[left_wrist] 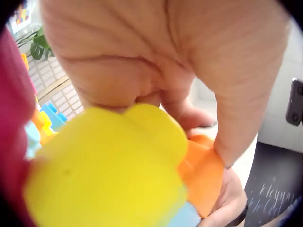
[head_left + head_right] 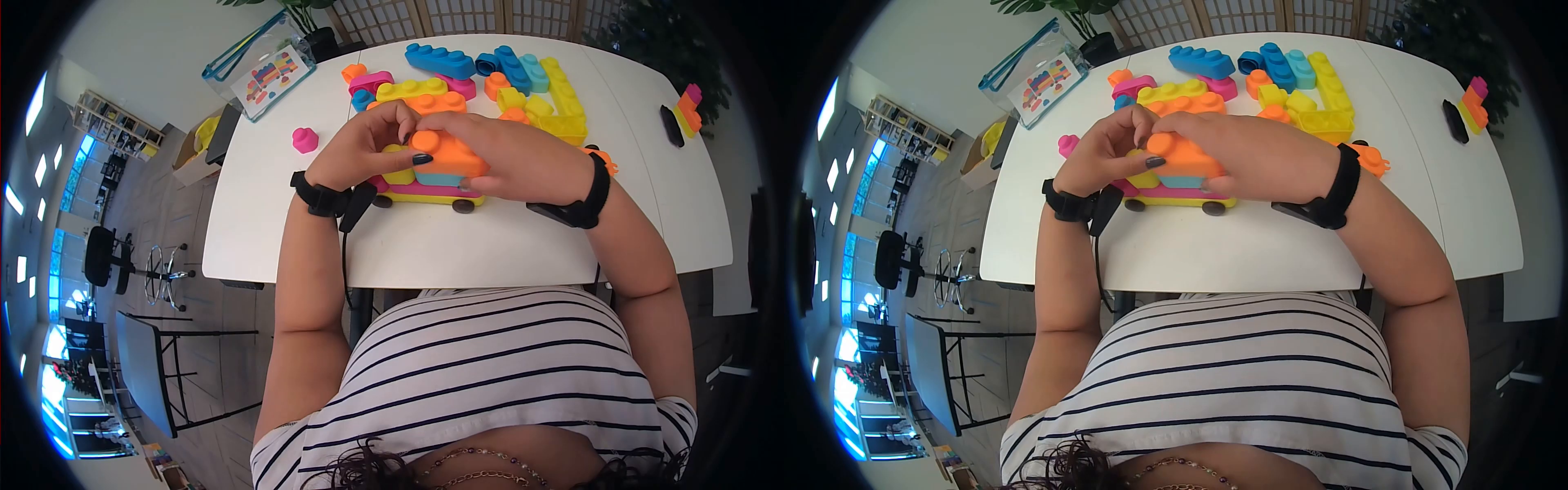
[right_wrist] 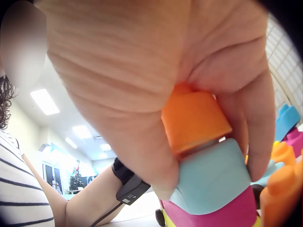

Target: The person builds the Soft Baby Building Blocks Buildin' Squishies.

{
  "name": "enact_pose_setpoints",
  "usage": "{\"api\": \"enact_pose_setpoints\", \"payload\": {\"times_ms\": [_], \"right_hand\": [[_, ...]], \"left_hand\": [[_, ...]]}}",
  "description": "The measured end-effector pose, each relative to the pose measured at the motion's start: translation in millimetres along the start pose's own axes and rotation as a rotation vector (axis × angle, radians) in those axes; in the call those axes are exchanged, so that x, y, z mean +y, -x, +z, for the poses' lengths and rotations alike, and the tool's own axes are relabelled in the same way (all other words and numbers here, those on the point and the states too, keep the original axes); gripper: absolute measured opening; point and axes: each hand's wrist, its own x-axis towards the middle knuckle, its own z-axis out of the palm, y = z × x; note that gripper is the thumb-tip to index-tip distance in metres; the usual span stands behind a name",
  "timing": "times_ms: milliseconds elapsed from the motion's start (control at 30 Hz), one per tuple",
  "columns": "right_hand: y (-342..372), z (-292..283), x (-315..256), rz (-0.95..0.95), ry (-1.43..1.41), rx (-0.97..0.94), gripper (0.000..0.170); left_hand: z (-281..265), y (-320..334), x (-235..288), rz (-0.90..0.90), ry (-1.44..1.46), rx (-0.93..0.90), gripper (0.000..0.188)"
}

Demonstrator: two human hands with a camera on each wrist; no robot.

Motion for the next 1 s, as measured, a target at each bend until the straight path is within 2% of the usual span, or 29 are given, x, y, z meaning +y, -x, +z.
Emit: {"api": "enact_pose_setpoints", "payload": {"times_ms": [167, 367, 567, 667, 733, 933, 1000], "right_hand": [[-0.6, -2.2, 1.3, 0.01, -0.003, -0.047, 0.08], [1.2, 0.2, 0.4, 0.014, 0.016, -0.018, 0.079], [-0.8, 6.8, 0.5, 0.031, 0.029, -0.014, 0.083], [-2.8, 15.4, 3.4, -0.006, -0.064, 0.084, 0.089], [-5.9, 15.2, 5.0, 0.019, -0.145, -0.007, 0.093], [-8.4, 13.0, 5.5, -0.07, -0.108, -0.018, 0.089], [-7.3, 13.4, 7.3, -0.047, -0.085, -0.021, 0.089]], "left_hand": [[0.9, 0.3, -3.8, 0.023, -0.058, -0.012, 0.029], [2.0, 1.2, -0.4, -0.045, -0.006, 0.001, 0.029], [-3.7, 4.1, -0.2, -0.051, -0.023, 0.005, 0.028], [-7.6, 9.4, 6.8, -0.045, -0.026, 0.038, 0.029], [-16.0, 14.6, 10.7, -0.07, -0.084, 0.072, 0.032], [-26.9, 18.4, 6.6, -0.06, -0.104, 0.09, 0.043], [-22.0, 17.4, 6.9, -0.064, -0.118, 0.089, 0.044]]}}
